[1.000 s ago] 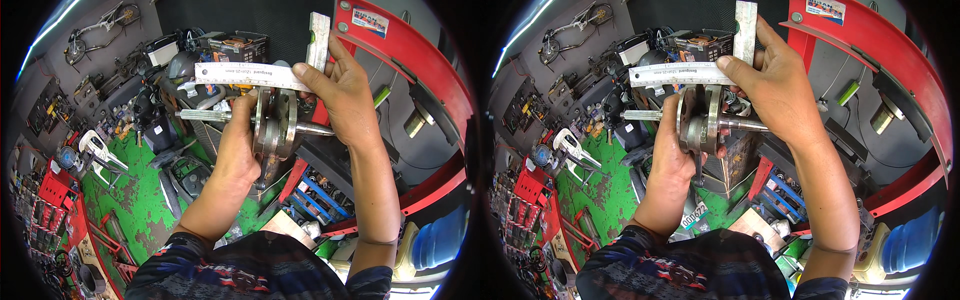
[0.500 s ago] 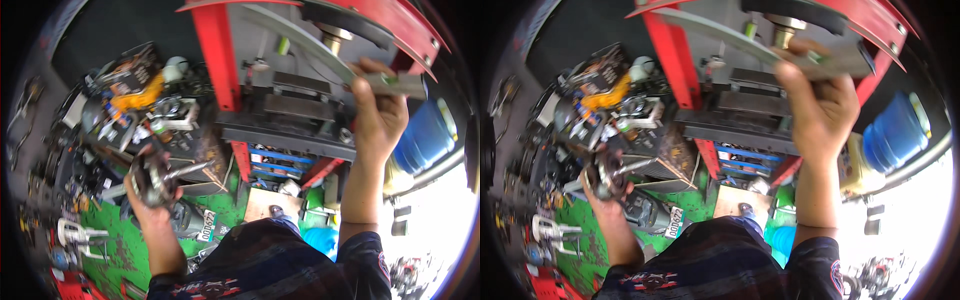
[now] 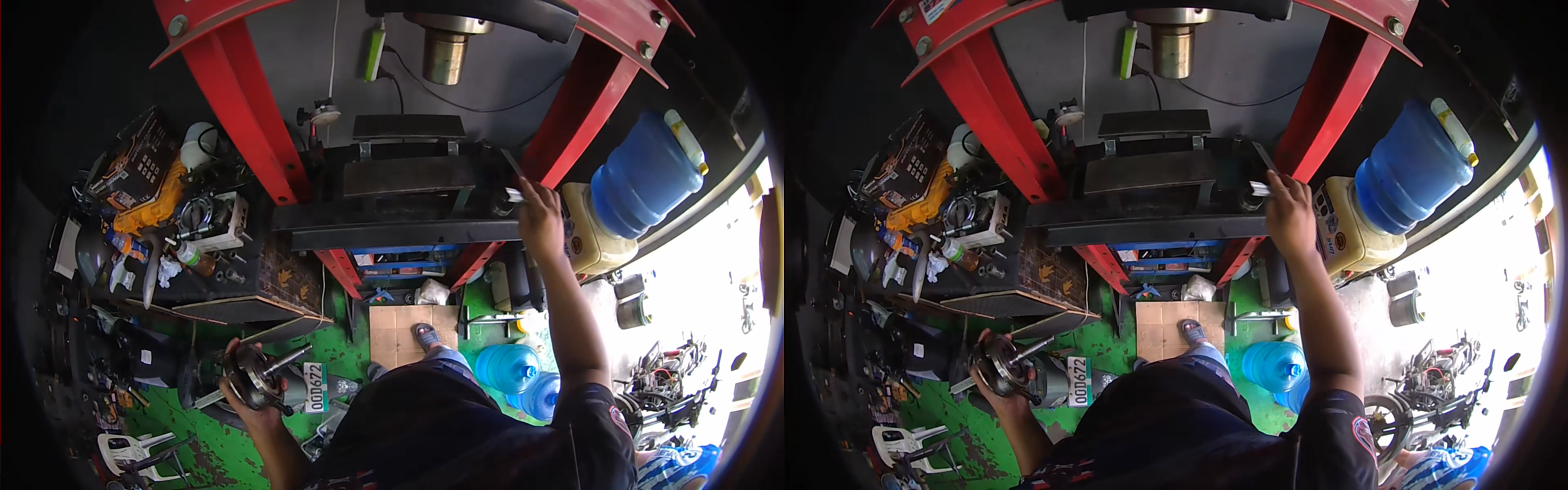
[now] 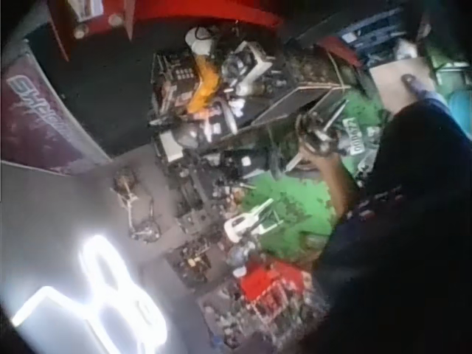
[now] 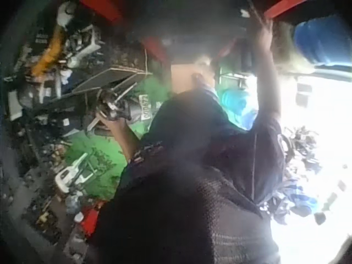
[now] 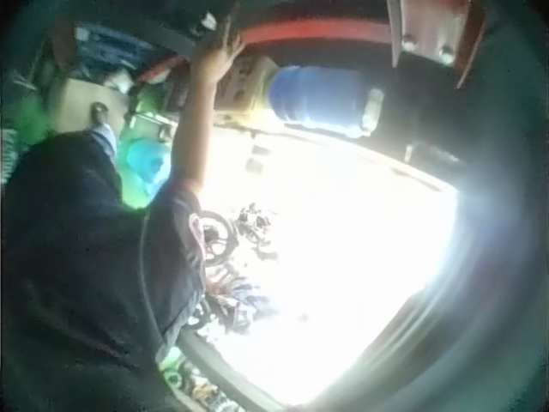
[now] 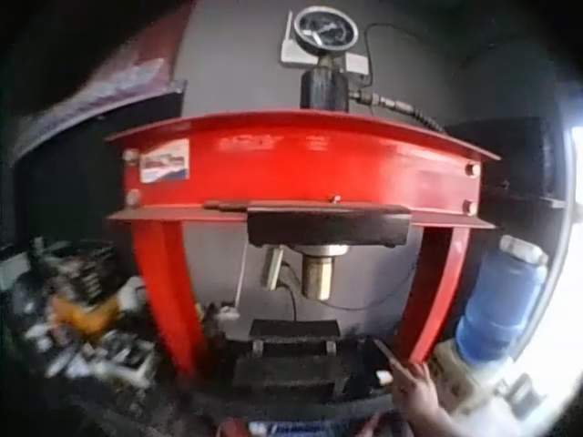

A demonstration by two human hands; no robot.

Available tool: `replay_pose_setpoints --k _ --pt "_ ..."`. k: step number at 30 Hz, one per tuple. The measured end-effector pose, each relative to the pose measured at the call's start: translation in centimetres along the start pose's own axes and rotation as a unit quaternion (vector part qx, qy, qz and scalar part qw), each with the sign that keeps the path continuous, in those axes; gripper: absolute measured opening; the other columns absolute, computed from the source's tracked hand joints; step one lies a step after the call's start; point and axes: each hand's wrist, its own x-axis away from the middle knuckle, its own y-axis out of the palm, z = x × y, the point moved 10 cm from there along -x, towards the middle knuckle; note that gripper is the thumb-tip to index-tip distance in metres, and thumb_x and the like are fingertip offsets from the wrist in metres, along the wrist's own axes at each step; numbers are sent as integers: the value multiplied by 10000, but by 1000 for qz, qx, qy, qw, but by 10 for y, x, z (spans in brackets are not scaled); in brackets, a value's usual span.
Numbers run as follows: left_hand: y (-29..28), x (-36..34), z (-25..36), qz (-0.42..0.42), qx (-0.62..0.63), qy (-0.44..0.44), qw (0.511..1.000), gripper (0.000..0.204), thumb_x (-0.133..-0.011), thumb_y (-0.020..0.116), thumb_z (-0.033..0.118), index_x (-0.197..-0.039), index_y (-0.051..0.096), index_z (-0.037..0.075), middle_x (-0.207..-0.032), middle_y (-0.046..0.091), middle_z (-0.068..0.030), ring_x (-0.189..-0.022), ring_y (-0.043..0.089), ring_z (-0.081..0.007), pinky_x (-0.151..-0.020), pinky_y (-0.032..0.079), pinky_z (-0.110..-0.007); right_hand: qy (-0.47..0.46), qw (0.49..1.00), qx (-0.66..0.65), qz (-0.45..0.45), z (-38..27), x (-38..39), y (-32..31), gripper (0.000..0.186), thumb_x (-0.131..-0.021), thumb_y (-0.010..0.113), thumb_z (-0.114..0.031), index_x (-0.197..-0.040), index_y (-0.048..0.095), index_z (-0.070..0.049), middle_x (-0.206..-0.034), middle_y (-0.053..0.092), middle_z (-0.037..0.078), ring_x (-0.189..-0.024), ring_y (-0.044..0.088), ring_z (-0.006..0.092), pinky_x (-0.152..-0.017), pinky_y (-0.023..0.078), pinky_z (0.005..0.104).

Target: The person uses a red hydraulic press to press a bearing onto a metal shaft. They position the shaft under the press ram, operate the lever to apply pressure, and then remove the assembled part. The person also uses a ruler to measure the bearing assembly and handles a separate metal ring.

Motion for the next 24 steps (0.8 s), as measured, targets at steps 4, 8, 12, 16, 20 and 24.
replay_pose_setpoints --k 4,8,12,16,20,24 --pt "17 2 -9 2 8 12 1000 651 -1016 417 518 -1511 398 96 -1249 652 -186 -854 736 -304 -452 625 -418 18 998 48 -25 0 -10 29 475 -862 595 -24 -1330 661 -66 -1237 652 184 -1126 591 399 -976 516 466" --pt "24 2 -15 26 7 13 1000 664 -1013 412 536 -1508 399 94 -1223 657 -177 -820 727 -285 -456 619 -414 13 997 45 -54 2 -8 36 464 -846 594 -95 -1301 680 -61 -1234 631 184 -1127 560 410 -1002 483 480" --pt "22 6 -20 62 8 5 998 652 -1010 418 530 -1495 425 94 -1195 665 -168 -793 714 -264 -448 600 -401 -6 998 15 -57 -16 -7 23 469 -829 596 -145 -1269 691 -13 -1215 635 198 -1135 553 418 -1029 447 477" --pt "22 8 -23 72 3 9 997 641 -1012 403 549 -1487 426 120 -1193 661 -154 -791 721 -263 -432 593 -382 -124 984 -100 -86 -108 -59 -2 520 -779 727 -187 -1257 646 0 -1210 645 191 -1197 554 381 -1050 438 495" --pt "31 7 -25 65 26 5 998 633 -1010 407 539 -1480 429 116 -1193 661 -162 -833 723 -266 -469 632 -389 -215 936 -110 -256 -175 -97 54 625 -721 833 -226 -1236 555 -9 -1188 645 213 -1173 596 386 -1028 466 495" --pt "28 12 -23 54 22 22 998 626 -994 426 508 -1480 431 114 -1207 660 -164 -902 724 -263 -503 659 -394 -166 896 -87 -403 -172 -107 108 629 -704 846 -233 -1195 507 -34 -1147 638 255 -1104 633 424 -983 499 487"
